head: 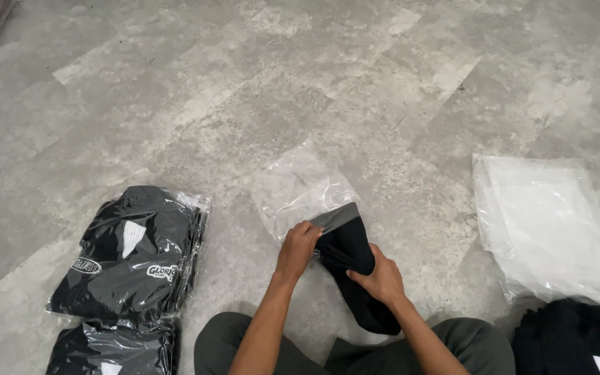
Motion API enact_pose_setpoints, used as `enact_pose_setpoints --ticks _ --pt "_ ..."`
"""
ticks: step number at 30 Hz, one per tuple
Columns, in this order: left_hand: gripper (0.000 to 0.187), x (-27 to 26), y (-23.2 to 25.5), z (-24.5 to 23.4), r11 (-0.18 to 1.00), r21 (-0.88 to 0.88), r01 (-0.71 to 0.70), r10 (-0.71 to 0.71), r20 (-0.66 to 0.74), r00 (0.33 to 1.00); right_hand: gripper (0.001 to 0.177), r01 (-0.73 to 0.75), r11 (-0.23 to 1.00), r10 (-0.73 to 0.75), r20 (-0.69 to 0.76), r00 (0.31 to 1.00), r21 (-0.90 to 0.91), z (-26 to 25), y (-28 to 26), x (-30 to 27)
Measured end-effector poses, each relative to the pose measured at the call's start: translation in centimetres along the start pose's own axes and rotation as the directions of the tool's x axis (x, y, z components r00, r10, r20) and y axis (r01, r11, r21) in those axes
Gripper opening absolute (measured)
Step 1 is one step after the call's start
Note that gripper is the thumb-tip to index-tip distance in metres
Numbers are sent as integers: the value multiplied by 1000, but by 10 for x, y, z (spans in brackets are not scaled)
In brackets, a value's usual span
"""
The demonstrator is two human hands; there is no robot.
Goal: The person folds black polo shirts and places them into clear plastic bags. They smooth the shirts, fold them neatly, insert them into the bags, and seal the bags before stacking them.
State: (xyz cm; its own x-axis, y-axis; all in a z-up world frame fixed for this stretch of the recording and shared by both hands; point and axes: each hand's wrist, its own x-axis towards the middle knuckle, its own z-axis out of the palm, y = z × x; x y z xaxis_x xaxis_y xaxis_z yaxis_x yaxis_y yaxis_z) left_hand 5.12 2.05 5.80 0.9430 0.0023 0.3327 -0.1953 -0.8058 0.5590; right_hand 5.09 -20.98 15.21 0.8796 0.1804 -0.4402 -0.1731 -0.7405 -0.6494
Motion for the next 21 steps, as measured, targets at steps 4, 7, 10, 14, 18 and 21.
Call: enact_pose_setpoints --ticks 4,7,10,14,18,21 --pt "14 1 0 3 999 -28 -16 16 1 1000 74 -3 999 0 -60 998 -52 6 -14 7" --pt "15 2 2 5 999 24 -32 32 18 999 70 38 992 -39 -7 999 -121 6 -24 7" --pt "11 2 9 0 995 71 -73 74 -2 997 70 54 990 -52 15 999 -130 9 -23 13" --pt "6 -4 21 -21 987 87 -135 132 41 990 69 53 997 -54 -25 998 -50 14 -19 24" --pt "10 -20 10 -21 957 202 -206 190 99 977 68 104 982 -100 29 995 -159 4 -33 19" --pt "12 -36 34 -43 994 85 -73 68 64 996 62 78 988 -83 -34 996 -132 21 -16 32"
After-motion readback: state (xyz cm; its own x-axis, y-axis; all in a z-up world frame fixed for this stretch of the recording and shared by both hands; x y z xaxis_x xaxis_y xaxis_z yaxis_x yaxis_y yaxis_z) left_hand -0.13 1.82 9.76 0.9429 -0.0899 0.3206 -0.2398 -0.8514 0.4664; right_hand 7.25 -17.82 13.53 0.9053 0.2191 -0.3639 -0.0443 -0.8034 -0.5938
